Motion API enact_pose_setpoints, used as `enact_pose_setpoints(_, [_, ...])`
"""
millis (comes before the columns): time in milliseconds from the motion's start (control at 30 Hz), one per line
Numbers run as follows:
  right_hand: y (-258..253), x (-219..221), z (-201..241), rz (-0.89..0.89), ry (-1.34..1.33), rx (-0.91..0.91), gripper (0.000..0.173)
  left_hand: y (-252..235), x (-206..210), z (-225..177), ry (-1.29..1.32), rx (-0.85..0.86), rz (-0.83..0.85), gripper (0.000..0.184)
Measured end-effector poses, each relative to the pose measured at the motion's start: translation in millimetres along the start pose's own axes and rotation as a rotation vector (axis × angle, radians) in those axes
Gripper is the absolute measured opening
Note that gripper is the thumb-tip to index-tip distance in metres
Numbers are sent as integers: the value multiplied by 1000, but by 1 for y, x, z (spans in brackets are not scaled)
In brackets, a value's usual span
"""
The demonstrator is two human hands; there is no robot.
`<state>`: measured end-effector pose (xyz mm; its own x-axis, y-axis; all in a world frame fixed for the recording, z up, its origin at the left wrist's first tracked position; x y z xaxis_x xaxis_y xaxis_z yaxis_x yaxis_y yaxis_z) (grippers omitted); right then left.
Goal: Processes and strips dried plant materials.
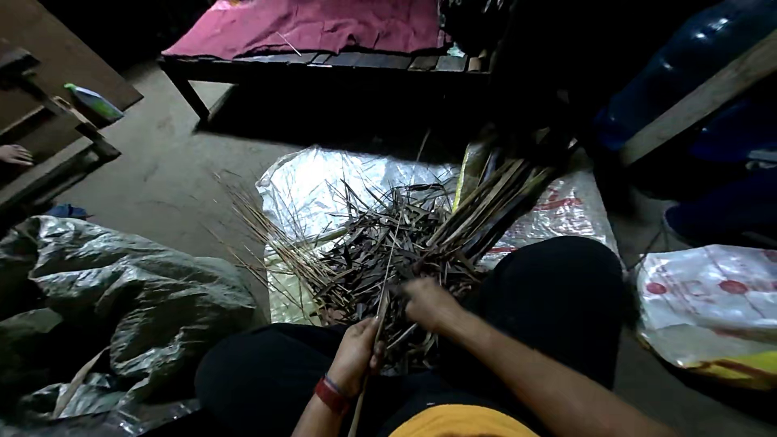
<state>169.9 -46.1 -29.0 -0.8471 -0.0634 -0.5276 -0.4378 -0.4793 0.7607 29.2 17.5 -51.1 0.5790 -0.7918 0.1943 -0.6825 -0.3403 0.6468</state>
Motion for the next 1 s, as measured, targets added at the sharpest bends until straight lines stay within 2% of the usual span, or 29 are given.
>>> enact_pose_setpoints(67, [22, 31, 11, 89, 36, -47, 25, -6, 6, -6, -53, 29, -29, 29])
enact_pose_setpoints(133, [27, 41, 15, 107, 84, -42, 25, -8, 12, -10, -72, 47, -49, 30])
enact_pose_setpoints(333, [24, 32, 18, -7, 234, -96, 27, -6, 16, -14, -122, 80, -75, 30])
enact_pose_setpoints(533, [5, 20, 2, -63, 201, -1, 31, 5, 15, -12, -156, 76, -20, 33])
enact_pose_setpoints(733, [-1, -1, 3, -251, 196, -27, 34, 8, 18, -11, -39, 23, 42, 38])
enact_pose_setpoints(900, [-34, -63, -39, -299, -38, 312, 39, 17, 13, -3, 8, 12, 80, 40])
enact_pose_setpoints(1000, [-37, -72, -48, -295, -343, 246, 36, 11, 1, -2, -20, 30, 4, 37])
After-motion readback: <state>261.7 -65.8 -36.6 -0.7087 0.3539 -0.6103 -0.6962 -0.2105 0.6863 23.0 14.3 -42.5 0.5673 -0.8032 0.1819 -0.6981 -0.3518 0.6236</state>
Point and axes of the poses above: each hand's wrist, its own y-axis away from the middle knuckle, its own x-axis out of the palm, z = x × y, the point moved 8 cm from there along -y, towards the middle knuckle, and after that the axes turned 12 degrees about x, right-handed, at the moved point
